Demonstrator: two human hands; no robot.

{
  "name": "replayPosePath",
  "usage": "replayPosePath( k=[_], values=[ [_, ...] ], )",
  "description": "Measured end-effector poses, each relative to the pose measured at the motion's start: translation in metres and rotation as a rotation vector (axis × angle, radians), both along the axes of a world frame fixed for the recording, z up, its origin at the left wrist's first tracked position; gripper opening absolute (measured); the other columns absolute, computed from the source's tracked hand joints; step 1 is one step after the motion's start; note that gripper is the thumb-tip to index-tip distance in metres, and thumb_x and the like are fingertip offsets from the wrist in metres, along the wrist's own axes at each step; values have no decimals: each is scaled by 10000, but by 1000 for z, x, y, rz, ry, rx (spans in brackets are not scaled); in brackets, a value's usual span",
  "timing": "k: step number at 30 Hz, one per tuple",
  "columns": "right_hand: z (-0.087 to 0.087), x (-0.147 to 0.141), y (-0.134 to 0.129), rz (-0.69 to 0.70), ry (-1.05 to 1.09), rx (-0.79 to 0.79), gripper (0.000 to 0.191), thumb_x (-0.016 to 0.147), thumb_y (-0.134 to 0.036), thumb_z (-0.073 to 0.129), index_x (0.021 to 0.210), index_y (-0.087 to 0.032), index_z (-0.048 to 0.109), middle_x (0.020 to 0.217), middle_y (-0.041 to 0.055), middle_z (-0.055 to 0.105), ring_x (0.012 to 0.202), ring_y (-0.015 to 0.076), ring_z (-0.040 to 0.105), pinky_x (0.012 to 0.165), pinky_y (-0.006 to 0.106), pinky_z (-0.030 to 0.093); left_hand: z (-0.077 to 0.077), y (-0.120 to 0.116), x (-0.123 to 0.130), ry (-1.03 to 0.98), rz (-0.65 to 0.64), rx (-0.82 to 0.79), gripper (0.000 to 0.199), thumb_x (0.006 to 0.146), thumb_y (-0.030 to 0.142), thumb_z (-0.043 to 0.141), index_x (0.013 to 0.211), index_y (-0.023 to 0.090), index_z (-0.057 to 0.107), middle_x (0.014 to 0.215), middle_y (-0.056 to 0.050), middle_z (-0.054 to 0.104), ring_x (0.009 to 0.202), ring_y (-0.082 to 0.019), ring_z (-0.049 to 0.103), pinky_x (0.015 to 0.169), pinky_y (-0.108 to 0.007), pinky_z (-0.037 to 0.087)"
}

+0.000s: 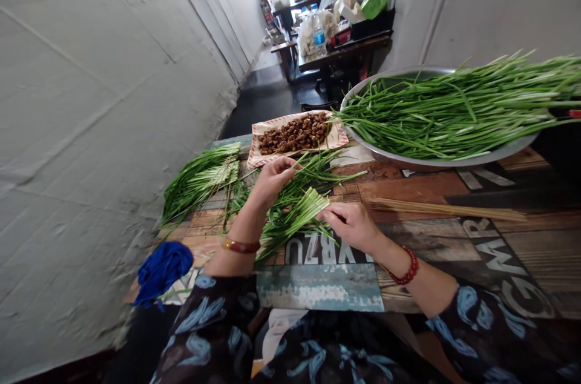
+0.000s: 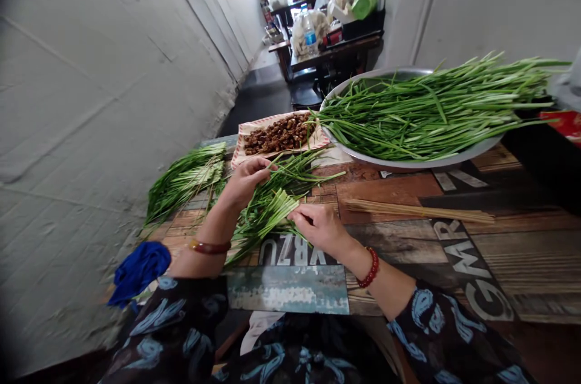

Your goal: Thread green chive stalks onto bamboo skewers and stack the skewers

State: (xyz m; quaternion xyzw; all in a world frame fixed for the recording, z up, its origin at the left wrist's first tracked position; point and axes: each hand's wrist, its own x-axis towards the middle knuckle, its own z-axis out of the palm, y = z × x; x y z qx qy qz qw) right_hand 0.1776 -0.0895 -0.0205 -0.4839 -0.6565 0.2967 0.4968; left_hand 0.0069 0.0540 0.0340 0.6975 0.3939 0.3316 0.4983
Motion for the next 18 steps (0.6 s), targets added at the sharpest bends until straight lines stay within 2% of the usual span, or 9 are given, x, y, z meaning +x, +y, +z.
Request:
replayPosePath(
  k=[4, 9, 11, 14, 18],
  values=[
    [1, 0, -1, -16, -7, -5, 263, 878, -177, 510, 782, -170, 756, 764, 40, 759, 687, 147, 694, 640, 216, 491, 1, -27, -16, -65, 37, -56, 285, 857, 401, 621, 980, 153, 691, 810, -28, 663, 652, -88, 479, 595, -210, 343],
    [5, 1, -3, -24, -33, -29, 270, 878, -194, 506, 776, -168, 754, 731, 30, 744, 631, 132, 663, 612, 209, 481, -10, -48, -14, -65, 20, -71, 442, 935, 498, 469, 986, 145, 730, 771, -45, 646, 700, -122, 510, 659, -239, 381],
    [7, 2, -4, -20, -48, -40, 275, 881, -202, 502, 773, -164, 752, 683, 20, 719, 589, 122, 634, 595, 209, 468, -14, -51, -12, -53, 8, -76, 412, 929, 482, 489, 975, 153, 732, 768, -35, 640, 716, -126, 521, 678, -240, 386],
    [11, 3, -4, -9, -68, -71, 289, 895, -226, 494, 788, -156, 753, 582, 2, 646, 546, 120, 596, 560, 213, 445, -18, -53, -12, -57, 10, -99, 329, 878, 447, 590, 857, 148, 727, 756, -23, 641, 713, -122, 528, 689, -237, 388],
    [12, 5, -6, -11, -96, -118, 296, 901, -230, 485, 832, -146, 761, 513, -12, 572, 521, 123, 567, 528, 217, 428, -23, -55, -12, -104, 64, -119, 294, 813, 428, 679, 754, 142, 706, 715, -16, 644, 677, -116, 521, 656, -234, 377]
  ],
)
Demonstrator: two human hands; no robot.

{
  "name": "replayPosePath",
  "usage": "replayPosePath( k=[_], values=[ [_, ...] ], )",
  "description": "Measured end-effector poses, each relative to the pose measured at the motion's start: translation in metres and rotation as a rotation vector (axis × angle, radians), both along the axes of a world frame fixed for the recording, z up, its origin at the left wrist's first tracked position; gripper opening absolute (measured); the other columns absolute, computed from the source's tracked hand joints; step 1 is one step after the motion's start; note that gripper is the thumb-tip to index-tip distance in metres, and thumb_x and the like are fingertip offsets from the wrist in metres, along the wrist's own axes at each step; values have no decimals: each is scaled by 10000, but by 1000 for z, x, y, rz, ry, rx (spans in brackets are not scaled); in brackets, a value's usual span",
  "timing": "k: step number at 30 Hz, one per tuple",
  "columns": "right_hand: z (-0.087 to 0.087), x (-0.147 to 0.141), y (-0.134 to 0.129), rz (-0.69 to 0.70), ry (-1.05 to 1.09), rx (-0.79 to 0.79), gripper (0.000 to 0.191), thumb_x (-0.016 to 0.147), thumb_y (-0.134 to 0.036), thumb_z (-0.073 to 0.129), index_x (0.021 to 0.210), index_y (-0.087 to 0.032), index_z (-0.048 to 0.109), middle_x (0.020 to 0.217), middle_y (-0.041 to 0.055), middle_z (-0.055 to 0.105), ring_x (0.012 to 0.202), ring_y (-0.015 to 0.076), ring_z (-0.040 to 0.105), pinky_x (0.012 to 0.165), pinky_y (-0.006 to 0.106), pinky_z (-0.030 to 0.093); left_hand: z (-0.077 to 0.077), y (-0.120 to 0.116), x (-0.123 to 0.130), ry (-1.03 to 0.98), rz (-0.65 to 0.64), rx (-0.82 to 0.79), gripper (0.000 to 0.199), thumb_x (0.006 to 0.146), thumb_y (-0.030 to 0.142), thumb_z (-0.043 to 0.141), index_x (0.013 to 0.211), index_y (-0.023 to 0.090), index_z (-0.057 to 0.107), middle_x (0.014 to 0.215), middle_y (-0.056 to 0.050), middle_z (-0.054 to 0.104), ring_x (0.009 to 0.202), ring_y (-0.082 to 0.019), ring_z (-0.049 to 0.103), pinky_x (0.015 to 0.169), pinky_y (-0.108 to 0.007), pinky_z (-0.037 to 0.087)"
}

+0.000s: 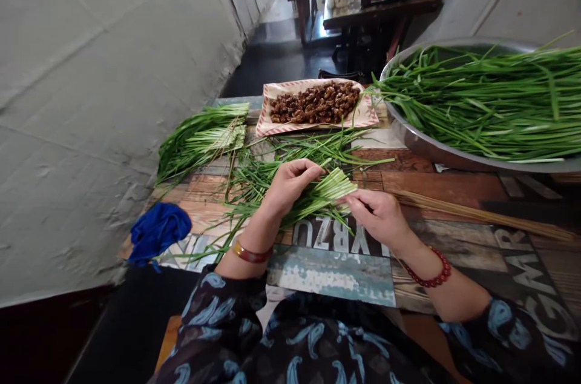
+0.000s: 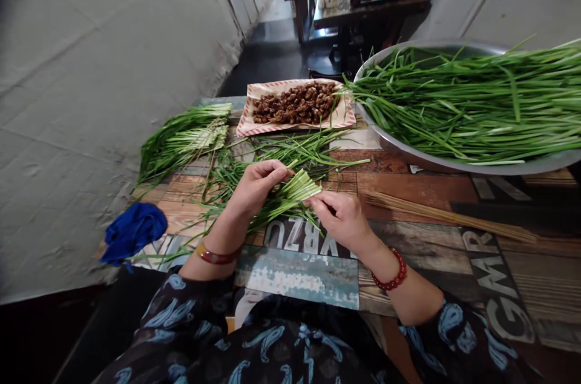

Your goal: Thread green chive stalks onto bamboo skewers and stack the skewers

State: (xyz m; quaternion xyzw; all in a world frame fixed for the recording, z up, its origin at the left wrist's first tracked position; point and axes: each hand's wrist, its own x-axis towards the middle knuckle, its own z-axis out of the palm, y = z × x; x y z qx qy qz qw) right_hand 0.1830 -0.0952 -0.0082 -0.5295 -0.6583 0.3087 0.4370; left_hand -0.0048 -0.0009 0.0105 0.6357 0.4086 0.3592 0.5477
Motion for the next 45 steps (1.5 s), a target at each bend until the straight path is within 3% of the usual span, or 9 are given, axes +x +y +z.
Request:
replayPosePath(
  k=[14, 18, 23, 28, 45],
  values=[
    [-3, 2, 0, -10, -29, -98, 285, 910, -275, 495, 875, -166, 755, 506, -7, 559, 531, 128, 568, 476, 212, 402, 4, -3, -3, -51, -118, 111, 250, 846, 379, 628, 874, 171, 765, 874, -61, 685, 864, -181, 599, 818, -297, 450],
    [-2, 1, -2, 3, -30, -106, 286, 914, -275, 491, 865, -171, 753, 518, -1, 571, 533, 133, 573, 475, 218, 408, 3, -3, -2, -59, -45, 61, 288, 852, 414, 636, 915, 161, 760, 728, -30, 662, 705, -135, 564, 738, -272, 444],
    [-2, 1, -3, 19, -24, -106, 286, 914, -270, 493, 886, -156, 754, 501, -7, 552, 511, 128, 556, 464, 220, 398, 3, -4, 0, -22, -37, 53, 328, 830, 444, 660, 760, 134, 741, 650, -19, 611, 648, -121, 520, 616, -239, 389],
    [-3, 2, -1, 5, -33, -101, 287, 910, -287, 498, 881, -164, 756, 489, -6, 548, 527, 138, 572, 461, 223, 396, 3, -3, -1, -36, -78, 130, 279, 864, 387, 622, 838, 152, 771, 679, -16, 590, 660, -115, 494, 639, -249, 379],
    [-3, 1, -3, 7, -38, -116, 286, 914, -291, 498, 864, -175, 755, 518, 6, 580, 542, 144, 590, 459, 223, 403, -1, -3, -2, -61, -30, 94, 182, 803, 329, 701, 851, 178, 791, 735, -26, 652, 678, -120, 528, 656, -252, 395]
  ],
)
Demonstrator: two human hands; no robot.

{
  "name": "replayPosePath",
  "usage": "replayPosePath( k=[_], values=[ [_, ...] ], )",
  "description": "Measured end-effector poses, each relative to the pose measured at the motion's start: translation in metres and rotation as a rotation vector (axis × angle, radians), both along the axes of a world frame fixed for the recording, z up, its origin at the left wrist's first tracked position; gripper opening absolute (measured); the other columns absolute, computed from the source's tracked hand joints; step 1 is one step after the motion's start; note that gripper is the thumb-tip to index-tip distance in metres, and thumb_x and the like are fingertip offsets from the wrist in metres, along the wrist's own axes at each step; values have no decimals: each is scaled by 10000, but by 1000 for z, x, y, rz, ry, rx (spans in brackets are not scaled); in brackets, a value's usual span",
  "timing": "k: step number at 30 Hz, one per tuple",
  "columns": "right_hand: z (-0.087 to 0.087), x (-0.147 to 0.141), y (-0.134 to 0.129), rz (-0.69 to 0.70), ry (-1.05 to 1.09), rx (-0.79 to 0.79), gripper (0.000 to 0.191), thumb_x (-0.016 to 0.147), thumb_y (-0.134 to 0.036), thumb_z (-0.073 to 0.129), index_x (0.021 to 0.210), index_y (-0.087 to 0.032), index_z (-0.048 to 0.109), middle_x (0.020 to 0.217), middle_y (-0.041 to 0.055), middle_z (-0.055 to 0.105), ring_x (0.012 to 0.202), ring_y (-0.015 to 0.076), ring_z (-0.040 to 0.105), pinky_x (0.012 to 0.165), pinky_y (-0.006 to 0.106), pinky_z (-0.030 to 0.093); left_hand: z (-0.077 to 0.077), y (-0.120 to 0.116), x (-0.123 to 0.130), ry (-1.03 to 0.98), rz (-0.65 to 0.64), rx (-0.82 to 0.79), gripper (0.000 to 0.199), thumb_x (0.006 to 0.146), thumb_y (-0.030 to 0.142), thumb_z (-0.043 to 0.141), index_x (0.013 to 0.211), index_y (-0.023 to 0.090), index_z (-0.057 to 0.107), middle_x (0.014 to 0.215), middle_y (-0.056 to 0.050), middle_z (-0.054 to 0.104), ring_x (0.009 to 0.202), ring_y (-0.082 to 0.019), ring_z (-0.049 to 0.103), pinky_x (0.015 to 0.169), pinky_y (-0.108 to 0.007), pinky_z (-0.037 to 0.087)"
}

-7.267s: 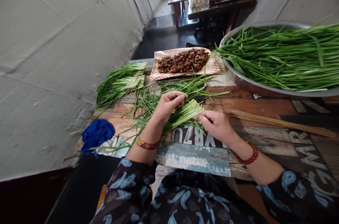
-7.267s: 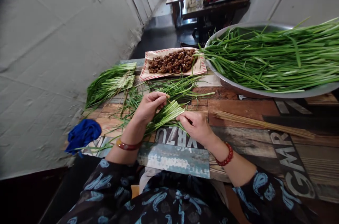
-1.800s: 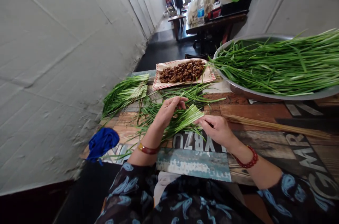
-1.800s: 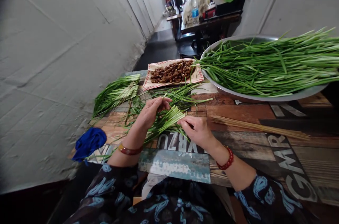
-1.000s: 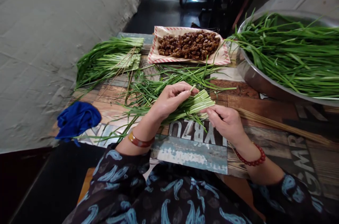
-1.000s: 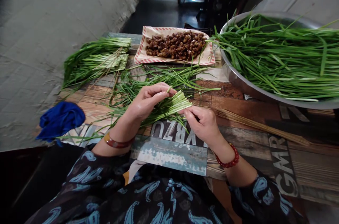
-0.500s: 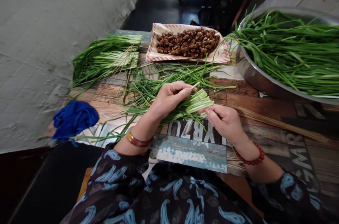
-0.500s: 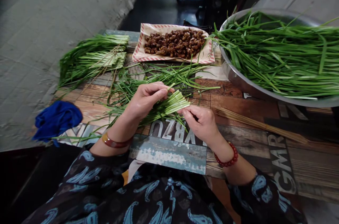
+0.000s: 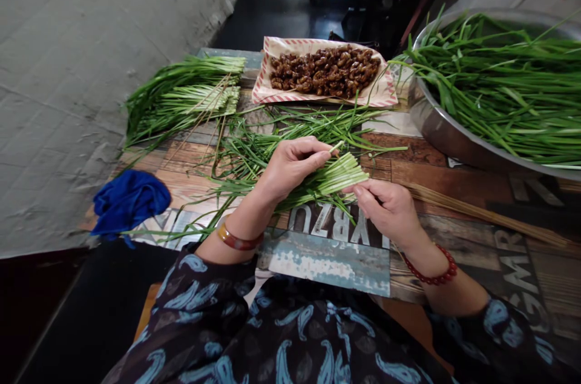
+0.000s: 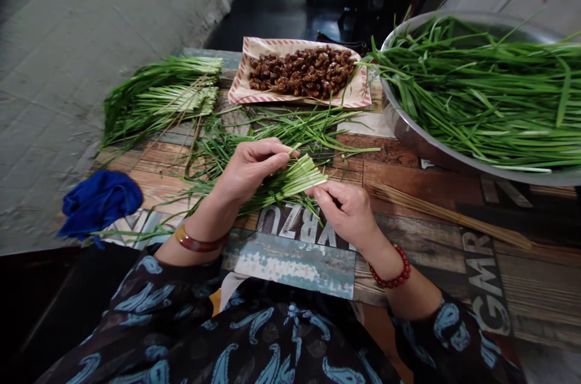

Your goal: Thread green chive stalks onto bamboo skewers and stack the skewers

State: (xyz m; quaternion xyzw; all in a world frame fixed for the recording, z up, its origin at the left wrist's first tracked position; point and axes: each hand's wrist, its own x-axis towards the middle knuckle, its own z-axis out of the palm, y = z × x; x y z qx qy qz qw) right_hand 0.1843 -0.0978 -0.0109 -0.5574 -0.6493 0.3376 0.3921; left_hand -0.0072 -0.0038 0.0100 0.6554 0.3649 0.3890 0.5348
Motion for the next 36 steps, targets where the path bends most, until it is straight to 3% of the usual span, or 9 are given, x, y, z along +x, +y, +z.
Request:
replayPosePath(
  k=[9, 19, 31, 36],
  values=[
    [-1, 1, 0, 16, 1, -15, 286, 916, -288, 496, 851, -171, 749, 507, -4, 555, 517, 129, 556, 442, 217, 379, 3, 2, -1, 62, 2, 171, 139, 810, 265, 675, 811, 178, 783, 699, -19, 619, 678, -131, 530, 672, -276, 400],
    [-3, 4, 2, 64, -2, -21, 293, 914, -283, 499, 846, -163, 758, 474, -13, 516, 496, 127, 535, 432, 219, 357, 4, 6, -5, 103, -29, 228, 120, 804, 249, 676, 801, 190, 781, 701, -25, 635, 698, -141, 555, 709, -291, 427],
    [-8, 1, 2, 52, -1, -18, 304, 934, -306, 490, 891, -155, 749, 502, -6, 543, 498, 131, 542, 451, 228, 379, 3, 5, -2, 50, -126, 62, 140, 794, 252, 689, 722, 159, 766, 732, -42, 666, 682, -128, 573, 713, -275, 446],
    [-11, 0, 2, 57, 20, -13, 304, 949, -318, 486, 899, -151, 734, 516, -16, 527, 473, 108, 496, 451, 221, 360, 1, 5, -4, 35, -173, 63, 192, 810, 306, 671, 786, 136, 759, 848, -70, 673, 813, -152, 604, 773, -272, 460]
  ],
)
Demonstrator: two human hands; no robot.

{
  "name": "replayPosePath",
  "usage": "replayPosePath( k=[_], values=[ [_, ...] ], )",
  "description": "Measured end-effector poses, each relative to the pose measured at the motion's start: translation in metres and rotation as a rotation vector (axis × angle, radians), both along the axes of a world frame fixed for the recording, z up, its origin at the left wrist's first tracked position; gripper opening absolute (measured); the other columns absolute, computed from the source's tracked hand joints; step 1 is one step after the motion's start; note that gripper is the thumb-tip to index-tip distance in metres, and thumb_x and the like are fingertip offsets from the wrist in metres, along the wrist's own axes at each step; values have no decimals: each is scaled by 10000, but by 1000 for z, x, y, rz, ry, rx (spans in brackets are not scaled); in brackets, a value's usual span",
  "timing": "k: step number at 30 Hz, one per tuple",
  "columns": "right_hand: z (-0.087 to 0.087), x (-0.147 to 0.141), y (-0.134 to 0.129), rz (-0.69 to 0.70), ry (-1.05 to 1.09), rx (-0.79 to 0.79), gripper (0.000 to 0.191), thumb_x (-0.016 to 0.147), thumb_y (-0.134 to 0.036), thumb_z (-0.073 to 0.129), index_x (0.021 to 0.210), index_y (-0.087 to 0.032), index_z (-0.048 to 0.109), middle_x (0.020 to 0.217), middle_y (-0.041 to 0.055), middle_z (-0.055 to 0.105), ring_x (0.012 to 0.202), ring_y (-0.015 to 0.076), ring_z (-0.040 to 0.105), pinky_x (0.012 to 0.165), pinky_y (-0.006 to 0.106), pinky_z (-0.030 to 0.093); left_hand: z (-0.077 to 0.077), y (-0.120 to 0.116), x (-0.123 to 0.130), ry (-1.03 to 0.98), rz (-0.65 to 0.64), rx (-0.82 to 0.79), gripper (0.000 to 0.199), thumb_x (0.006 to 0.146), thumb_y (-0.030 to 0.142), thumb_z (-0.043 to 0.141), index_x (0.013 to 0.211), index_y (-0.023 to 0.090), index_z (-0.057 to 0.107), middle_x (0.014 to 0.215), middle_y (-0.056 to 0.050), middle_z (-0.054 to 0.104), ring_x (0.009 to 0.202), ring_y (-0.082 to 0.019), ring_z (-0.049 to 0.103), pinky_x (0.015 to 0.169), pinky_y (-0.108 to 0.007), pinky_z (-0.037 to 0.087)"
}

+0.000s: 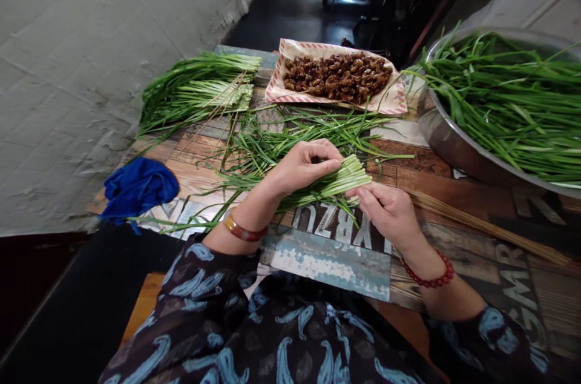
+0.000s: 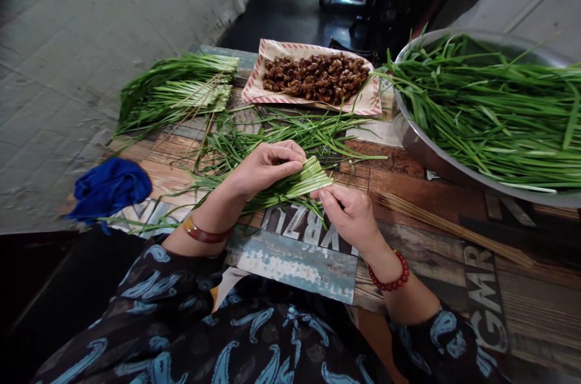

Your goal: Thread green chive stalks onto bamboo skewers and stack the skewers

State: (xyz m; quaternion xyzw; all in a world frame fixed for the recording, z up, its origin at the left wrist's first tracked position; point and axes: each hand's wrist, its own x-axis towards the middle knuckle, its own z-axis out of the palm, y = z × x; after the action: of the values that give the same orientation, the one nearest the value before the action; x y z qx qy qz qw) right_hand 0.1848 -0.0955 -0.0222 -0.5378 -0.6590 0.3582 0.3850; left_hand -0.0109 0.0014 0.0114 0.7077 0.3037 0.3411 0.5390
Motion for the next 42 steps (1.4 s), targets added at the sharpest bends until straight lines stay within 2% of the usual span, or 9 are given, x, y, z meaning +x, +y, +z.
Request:
replayPosePath(
  k=[4, 8, 14, 18, 22, 27, 31, 37, 42],
  values=[
    [-1, 1, -1, 11, 19, -7, 306, 963, -336, 483, 904, -150, 720, 533, -23, 522, 475, 98, 488, 474, 220, 367, 2, -3, 0, 50, -45, -96, 308, 824, 403, 645, 889, 115, 734, 883, -66, 682, 791, -150, 591, 724, -256, 451],
    [1, 1, -1, 22, -4, 14, 304, 970, -320, 471, 891, -150, 710, 512, -34, 506, 462, 96, 485, 500, 225, 383, 4, -5, 1, 131, -124, -135, 368, 862, 439, 566, 749, 105, 671, 679, -3, 558, 634, -97, 465, 583, -209, 366],
    [3, -2, 0, 9, -112, 102, 295, 952, -280, 478, 824, -153, 713, 481, -36, 507, 448, 100, 492, 527, 231, 397, 2, -6, 2, 127, -148, -164, 416, 852, 445, 562, 599, 115, 557, 576, 29, 390, 554, -68, 328, 491, -203, 246],
    [3, -4, 2, 42, -79, 61, 318, 948, -282, 466, 787, -155, 709, 455, -46, 497, 412, 89, 467, 494, 218, 386, 5, -4, -2, 157, -168, -174, 403, 840, 451, 584, 628, 111, 624, 547, 20, 476, 527, -70, 390, 489, -197, 292],
    [4, -4, 4, 59, -21, -2, 324, 941, -286, 460, 780, -149, 706, 449, -48, 501, 402, 82, 458, 472, 206, 379, 6, 4, -12, 73, 97, -109, 324, 803, 426, 662, 883, 125, 751, 769, -64, 719, 690, -140, 608, 673, -250, 481],
    [4, -4, 7, 51, 0, 22, 304, 921, -254, 459, 797, -141, 712, 456, -44, 518, 406, 82, 466, 464, 202, 367, 5, 21, -24, -67, 427, 1, 345, 825, 431, 656, 950, 123, 747, 808, -84, 741, 705, -134, 640, 726, -262, 514],
    [4, -5, 7, 36, -6, 57, 291, 905, -231, 462, 793, -145, 717, 451, -42, 521, 414, 91, 477, 480, 210, 372, 8, 42, -13, 206, 380, 183, 304, 829, 378, 640, 949, 123, 753, 828, -83, 748, 715, -150, 640, 694, -264, 500],
    [3, -5, 7, 38, -8, 104, 276, 899, -212, 471, 771, -162, 711, 463, -33, 548, 463, 101, 520, 524, 208, 389, 3, 77, 27, 722, 232, 572, 228, 818, 175, 554, 889, 146, 768, 891, -79, 736, 805, -182, 638, 771, -293, 484],
    [2, -3, 7, 39, -1, 115, 269, 901, -216, 482, 755, -164, 702, 485, -28, 568, 489, 104, 535, 551, 208, 396, -1, 87, 42, 1036, 174, 682, 264, 795, 163, 543, 930, 171, 770, 918, -95, 722, 874, -224, 638, 824, -326, 479]
  ],
)
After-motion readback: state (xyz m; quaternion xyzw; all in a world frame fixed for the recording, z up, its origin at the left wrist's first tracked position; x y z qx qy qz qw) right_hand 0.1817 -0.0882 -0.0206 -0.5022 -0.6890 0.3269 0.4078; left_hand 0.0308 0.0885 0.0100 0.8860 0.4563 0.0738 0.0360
